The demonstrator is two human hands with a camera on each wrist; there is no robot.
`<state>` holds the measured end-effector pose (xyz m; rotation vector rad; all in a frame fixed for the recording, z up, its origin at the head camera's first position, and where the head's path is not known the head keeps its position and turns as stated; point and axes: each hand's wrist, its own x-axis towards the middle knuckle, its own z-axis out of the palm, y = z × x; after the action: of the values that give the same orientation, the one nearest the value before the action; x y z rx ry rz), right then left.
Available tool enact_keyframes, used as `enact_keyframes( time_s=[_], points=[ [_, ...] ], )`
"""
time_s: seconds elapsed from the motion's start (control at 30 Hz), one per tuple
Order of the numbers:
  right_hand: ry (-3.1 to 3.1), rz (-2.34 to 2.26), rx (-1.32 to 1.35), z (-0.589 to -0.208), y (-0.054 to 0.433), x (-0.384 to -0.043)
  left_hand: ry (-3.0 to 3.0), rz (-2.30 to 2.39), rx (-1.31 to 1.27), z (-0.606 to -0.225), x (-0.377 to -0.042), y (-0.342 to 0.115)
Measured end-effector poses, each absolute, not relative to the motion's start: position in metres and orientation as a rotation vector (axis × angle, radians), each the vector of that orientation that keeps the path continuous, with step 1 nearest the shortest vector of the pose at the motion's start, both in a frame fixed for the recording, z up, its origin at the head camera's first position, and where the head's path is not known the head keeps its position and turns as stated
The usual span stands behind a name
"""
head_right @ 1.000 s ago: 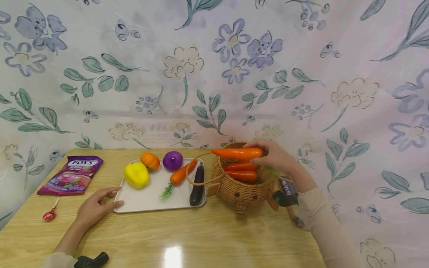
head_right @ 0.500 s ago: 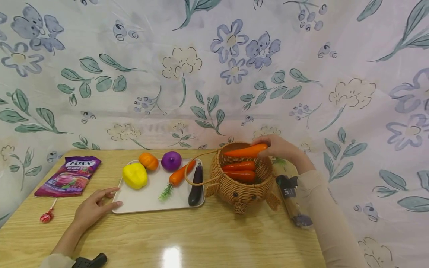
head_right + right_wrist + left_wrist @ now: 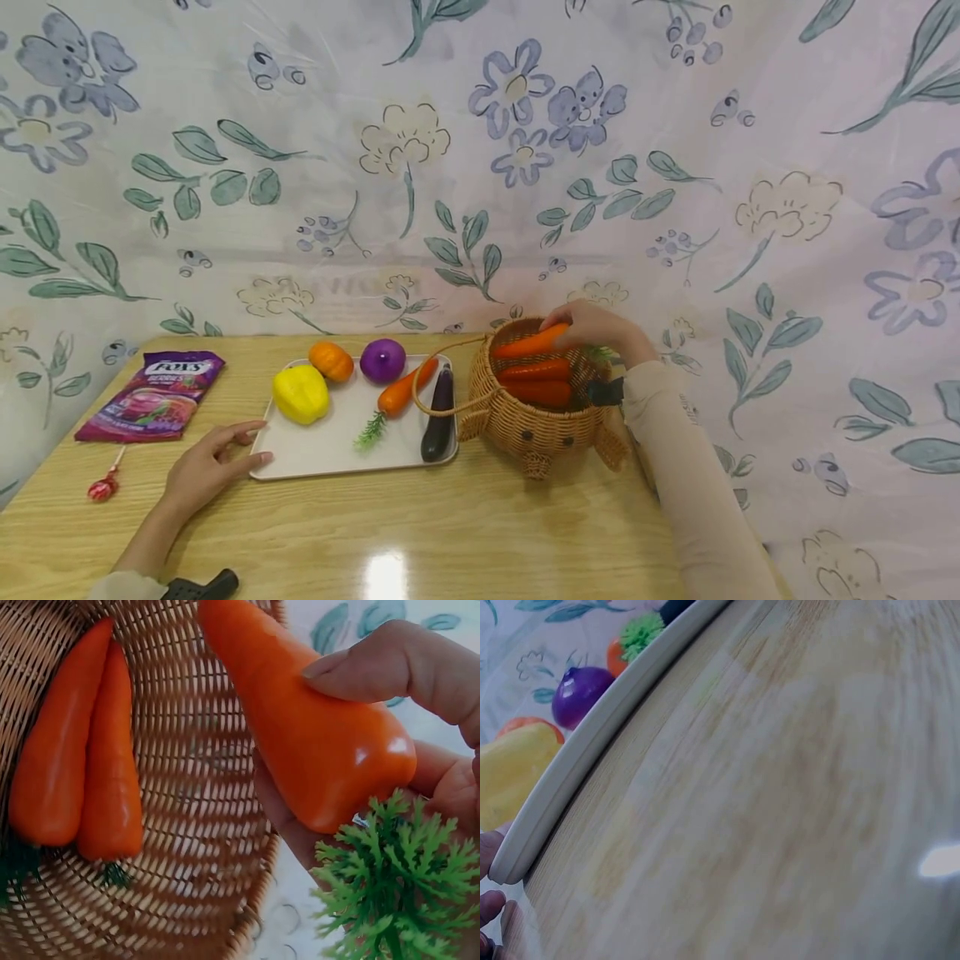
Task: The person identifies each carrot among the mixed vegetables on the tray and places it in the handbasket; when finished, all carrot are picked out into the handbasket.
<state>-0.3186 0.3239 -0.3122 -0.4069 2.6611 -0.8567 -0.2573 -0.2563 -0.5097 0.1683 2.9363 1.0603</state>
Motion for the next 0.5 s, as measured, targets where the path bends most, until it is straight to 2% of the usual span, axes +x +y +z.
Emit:
enact_keyframes(
  time_s=[0.23, 0.5],
  points=[
    [2.653, -0.818, -0.389, -0.329, 0.314, -0.33, 2.923, 1.053, 0.154, -0.508, -0.258, -0.255],
    [2.633, -0.874, -0.512, -0.345, 0.311, -0.34, 2.934, 1.04, 0.155, -0.51, -0.258, -0.256]
  ],
)
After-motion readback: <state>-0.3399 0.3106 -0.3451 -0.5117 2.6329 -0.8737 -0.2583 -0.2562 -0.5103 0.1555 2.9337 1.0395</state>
